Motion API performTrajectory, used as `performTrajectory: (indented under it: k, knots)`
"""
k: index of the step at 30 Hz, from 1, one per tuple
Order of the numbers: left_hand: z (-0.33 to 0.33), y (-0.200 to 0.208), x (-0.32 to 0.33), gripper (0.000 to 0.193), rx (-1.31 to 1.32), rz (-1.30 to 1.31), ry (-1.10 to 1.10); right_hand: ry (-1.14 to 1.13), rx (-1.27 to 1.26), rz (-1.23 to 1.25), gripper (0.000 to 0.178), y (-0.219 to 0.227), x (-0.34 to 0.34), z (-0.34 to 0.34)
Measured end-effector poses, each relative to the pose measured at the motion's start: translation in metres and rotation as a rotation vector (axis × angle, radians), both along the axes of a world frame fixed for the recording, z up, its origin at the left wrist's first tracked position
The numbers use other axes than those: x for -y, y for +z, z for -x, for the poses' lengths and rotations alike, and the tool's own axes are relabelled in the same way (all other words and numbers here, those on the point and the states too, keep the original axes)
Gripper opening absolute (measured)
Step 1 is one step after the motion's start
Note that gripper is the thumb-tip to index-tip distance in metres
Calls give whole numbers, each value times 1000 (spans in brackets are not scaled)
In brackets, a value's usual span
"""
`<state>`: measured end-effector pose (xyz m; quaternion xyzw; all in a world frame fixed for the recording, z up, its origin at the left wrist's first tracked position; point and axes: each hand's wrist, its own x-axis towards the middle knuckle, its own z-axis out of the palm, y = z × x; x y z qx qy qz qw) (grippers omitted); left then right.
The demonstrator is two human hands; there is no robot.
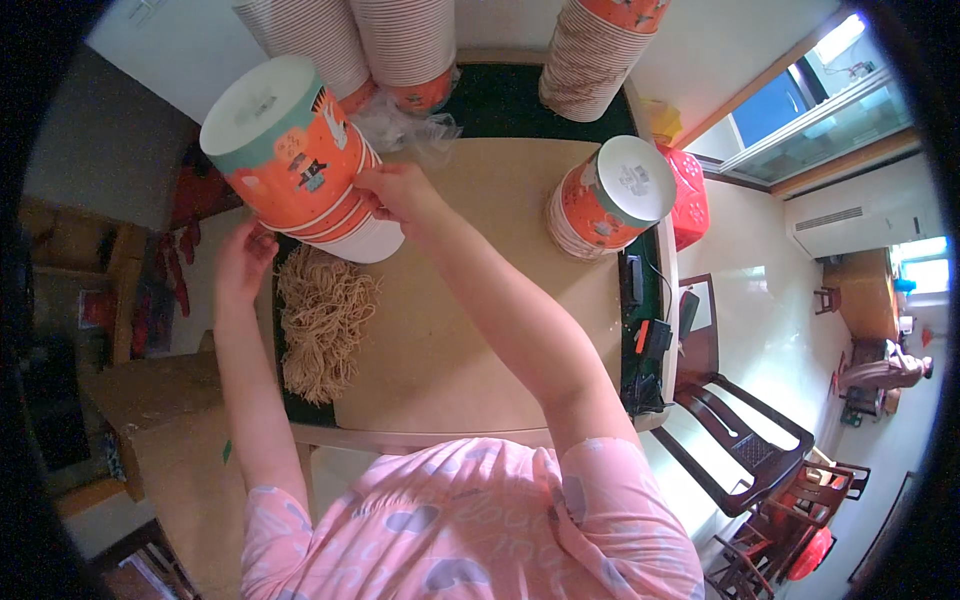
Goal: The recorder is threading a white string through holes in a red and white paper cup, likely to create a handle.
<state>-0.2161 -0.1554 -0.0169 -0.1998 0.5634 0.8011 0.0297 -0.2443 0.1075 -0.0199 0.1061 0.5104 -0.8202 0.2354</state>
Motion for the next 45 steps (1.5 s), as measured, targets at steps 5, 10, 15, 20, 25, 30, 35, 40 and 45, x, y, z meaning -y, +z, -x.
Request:
performTrajectory:
  k: [5, 10, 15, 20, 25, 30, 35, 40, 45]
  knots:
    - [-6, 16, -7, 12, -55, -6, -23, -16, -17, 8, 10, 13, 2, -4]
    - [-12, 39, -11, 13, -108, -36, -35, 24, -129, 94, 10, 27, -3, -9]
    - [-40, 65, -30, 13, -226, -99, -106, -32, -288, 229, 23, 64, -16, -34]
    - [-101, 25, -48, 24, -173, 61, -61, -40, -305, 159, 27, 102, -57, -114]
    - [-170, -45, -15, 13, 92, 286, -66, 129, -645, -548, 11, 78, -114, -198]
    - [-214, -126, 7, 11, 212, 405, 6, 374, -1002, -1083, 15, 0, -116, -256]
    - [-201, -137, -22, 11, 235, 457, 10, 515, -1021, -1241, 11, -53, -106, -286]
    - [-163, -128, -39, 12, 176, 573, -27, 439, -952, -1175, 16, -41, -107, -285]
    - [-117, -122, -32, 15, -34, 1063, -93, 97, -927, -435, 10, 90, -137, -250]
